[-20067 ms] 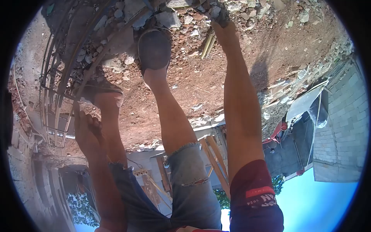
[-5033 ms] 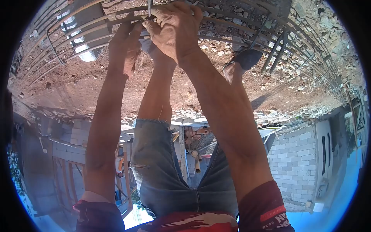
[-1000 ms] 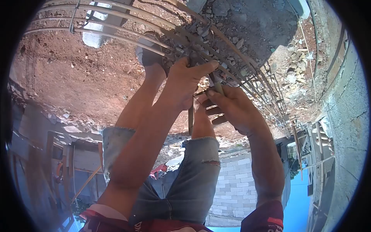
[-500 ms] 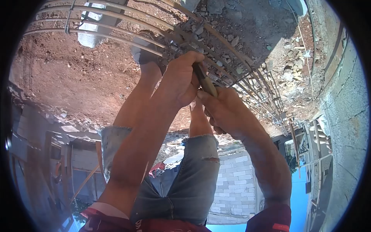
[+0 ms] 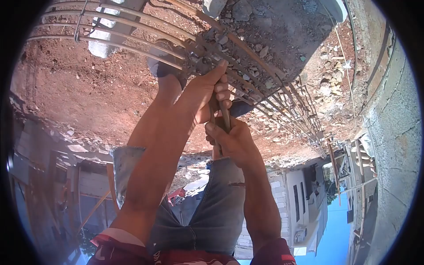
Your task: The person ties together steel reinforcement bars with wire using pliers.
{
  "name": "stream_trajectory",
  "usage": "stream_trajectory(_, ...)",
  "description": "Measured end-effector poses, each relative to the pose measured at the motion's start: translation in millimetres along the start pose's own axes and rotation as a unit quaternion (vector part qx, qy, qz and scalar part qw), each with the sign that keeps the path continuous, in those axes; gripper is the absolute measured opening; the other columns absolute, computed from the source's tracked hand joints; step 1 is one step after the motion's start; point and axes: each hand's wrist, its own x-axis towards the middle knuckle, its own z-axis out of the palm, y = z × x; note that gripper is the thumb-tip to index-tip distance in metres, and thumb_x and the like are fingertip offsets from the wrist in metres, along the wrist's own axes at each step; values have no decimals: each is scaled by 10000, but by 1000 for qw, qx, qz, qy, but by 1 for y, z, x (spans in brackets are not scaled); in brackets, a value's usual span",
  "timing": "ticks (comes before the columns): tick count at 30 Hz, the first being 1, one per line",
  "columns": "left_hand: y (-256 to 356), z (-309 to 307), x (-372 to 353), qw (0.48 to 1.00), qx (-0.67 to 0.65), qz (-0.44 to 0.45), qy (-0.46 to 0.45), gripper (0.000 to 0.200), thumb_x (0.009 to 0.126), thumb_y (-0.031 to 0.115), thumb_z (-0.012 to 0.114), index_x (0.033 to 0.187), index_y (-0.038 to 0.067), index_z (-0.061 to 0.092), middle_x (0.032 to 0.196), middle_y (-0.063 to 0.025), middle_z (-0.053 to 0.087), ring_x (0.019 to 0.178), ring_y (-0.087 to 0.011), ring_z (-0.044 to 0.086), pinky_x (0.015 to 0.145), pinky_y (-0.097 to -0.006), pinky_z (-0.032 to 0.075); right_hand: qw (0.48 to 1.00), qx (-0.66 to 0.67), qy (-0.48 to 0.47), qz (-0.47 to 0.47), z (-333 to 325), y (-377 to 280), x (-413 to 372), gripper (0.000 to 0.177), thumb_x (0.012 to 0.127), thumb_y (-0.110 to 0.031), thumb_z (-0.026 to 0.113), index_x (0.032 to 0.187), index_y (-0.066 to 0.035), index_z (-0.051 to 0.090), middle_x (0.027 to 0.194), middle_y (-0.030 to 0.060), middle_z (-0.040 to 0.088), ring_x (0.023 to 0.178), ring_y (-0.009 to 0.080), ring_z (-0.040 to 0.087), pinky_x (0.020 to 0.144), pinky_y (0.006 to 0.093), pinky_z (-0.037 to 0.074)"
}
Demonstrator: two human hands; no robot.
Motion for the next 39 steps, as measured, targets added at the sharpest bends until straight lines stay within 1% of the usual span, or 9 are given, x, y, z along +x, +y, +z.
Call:
stream_trajectory(3,-6,-5,8,986,-125,-25,-109,374,872,438,663,743,106,549,538,39,399,475,-91,419,473,-281,397,922,313,-212,84,-32,-15,-3,258,934,-232,552,947,26,546,673,98,607,552,147,613,505,287,469)
stream_trajectory(8,-16,-18,17,977,-123,8,-174,373,872,451,654,800,94,574,570,22,475,456,-91,458,438,-279,427,995,-61,-28,74,-5,-5,3,291,925,-244,554,923,40,494,655,145,600,538,220,598,505,349,451)
stream_trajectory(17,-44,0,10,831,361,279,317,404,898,350,604,922,-53,587,660,-36,521,588,-105,505,528,-301,383,965,-216,125,-82,32,50,28,295,814,-184,656,953,70,601,795,165,685,779,223,684,628,346,507)
stream_trajectory(21,-20,-2,-3,998,4,45,39,322,952,326,566,971,5,586,665,-25,539,570,-124,494,530,-320,421,996,59,-57,20,-17,14,-3,393,842,-261,668,1065,35,538,801,115,626,716,211,653,632,342,535)
stream_trajectory(26,-28,-12,7,962,-185,50,-195,336,960,407,527,953,73,560,654,6,528,591,-104,531,587,-291,489,891,368,-235,122,-44,3,3,305,902,-231,616,1064,10,520,759,62,598,598,140,599,513,303,495)
stream_trajectory(28,-36,5,0,981,-138,84,-107,349,946,419,547,950,70,551,665,-19,542,592,-133,557,593,-314,503,996,7,-84,-1,-52,-14,4,267,876,-193,626,990,12,500,758,113,612,620,227,643,529,380,515)
stream_trajectory(33,-45,24,8,991,-83,102,-32,398,945,453,529,848,67,544,693,-49,544,677,-209,598,665,-404,524,784,-562,207,-163,-56,9,15,318,810,-163,649,993,26,470,791,228,626,688,413,654,600,494,524)
stream_trajectory(37,-37,-2,12,974,-180,13,-139,418,919,494,551,739,117,533,550,24,436,522,-149,490,596,-369,512,871,-431,170,-165,-31,-2,-13,278,817,-113,635,1011,40,507,741,199,616,643,377,641,584,448,513)
stream_trajectory(39,-38,-14,17,965,-190,16,-178,430,883,532,579,727,131,558,523,47,448,505,-137,506,540,-346,496,980,174,-54,81,-35,-16,-9,306,822,-156,655,1000,54,520,754,174,621,638,310,649,621,447,518)
